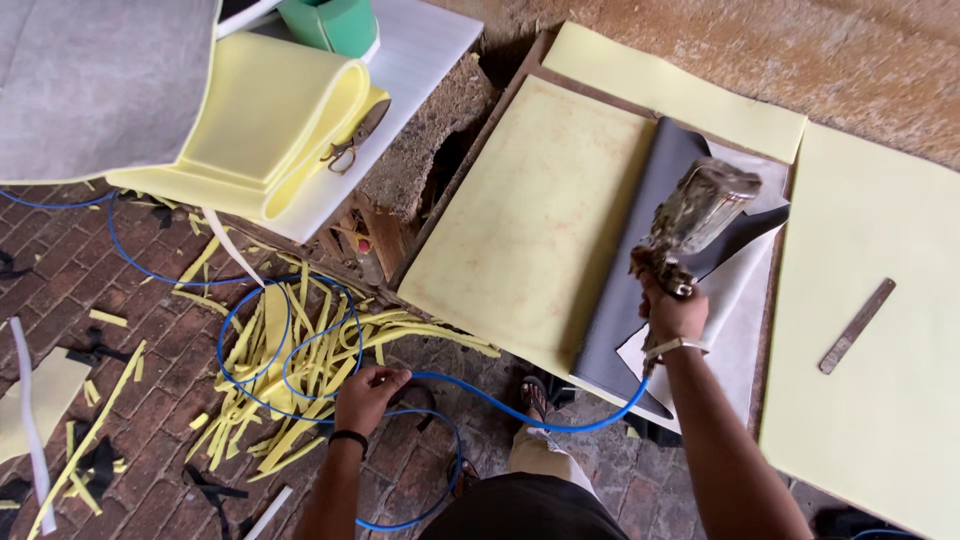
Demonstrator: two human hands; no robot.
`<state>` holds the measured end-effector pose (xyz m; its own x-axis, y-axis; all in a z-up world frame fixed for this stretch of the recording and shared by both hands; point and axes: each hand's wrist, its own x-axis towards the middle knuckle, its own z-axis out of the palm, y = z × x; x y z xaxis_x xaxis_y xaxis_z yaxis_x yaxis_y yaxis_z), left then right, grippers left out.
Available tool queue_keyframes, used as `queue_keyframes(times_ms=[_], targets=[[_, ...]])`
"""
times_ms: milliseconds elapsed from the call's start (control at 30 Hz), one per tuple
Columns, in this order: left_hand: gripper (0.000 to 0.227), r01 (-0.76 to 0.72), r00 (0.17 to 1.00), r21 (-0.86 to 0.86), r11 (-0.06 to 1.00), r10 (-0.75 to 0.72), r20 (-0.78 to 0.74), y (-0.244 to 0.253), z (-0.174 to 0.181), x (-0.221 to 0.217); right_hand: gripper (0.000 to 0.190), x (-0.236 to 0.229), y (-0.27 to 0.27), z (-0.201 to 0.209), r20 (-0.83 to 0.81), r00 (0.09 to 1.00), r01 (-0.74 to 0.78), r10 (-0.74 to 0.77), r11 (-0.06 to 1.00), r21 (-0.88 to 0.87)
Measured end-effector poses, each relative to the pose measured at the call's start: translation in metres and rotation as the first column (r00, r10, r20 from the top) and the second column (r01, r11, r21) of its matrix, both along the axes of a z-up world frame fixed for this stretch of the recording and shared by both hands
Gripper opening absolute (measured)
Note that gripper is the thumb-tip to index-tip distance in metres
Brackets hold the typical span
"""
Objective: The person unfolds a yellow foam sheet on a workbench, retrieves a piece of grey fabric, and places it on the foam. They smooth the fabric, cut the foam with a knife, and use a spray gun to apply adhesive before pressing the fabric onto the foam.
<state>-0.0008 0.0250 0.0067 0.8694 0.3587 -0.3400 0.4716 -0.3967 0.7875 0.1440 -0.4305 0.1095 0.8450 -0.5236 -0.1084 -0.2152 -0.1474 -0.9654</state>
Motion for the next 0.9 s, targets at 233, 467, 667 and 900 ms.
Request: queue_keyframes(times_ms=[233,467,667,900], targets=[[0.047,-0.058,0.997,-0.003,0.998,0.058,0.059,0.014,-0.005,0.005,0.022,0.060,0.012,0.042,0.218,0.969,0.100,-0.117,0.991,0.089],[0.049,-0.065,0.997,-0.034,0.997,0.063,-0.041,0.034,-0.019,0.037,0.020,0.104,0.029,0.011,0.006,0.994,-0.109,0.109,0.989,0.102],[0.049,-0.092,0.991,-0.006,0.996,0.091,-0.099,0.076,-0.015,0.087,0.018,0.181,0.069,-0.013,0.108,0.991,-0.097,0.080,0.982,0.160],[0.049,-0.133,0.984,0.065,0.989,0.139,-0.111,0.101,-0.009,0.151,0.032,0.287,0.103,-0.010,0.286,0.955,0.022,-0.077,0.981,0.191]])
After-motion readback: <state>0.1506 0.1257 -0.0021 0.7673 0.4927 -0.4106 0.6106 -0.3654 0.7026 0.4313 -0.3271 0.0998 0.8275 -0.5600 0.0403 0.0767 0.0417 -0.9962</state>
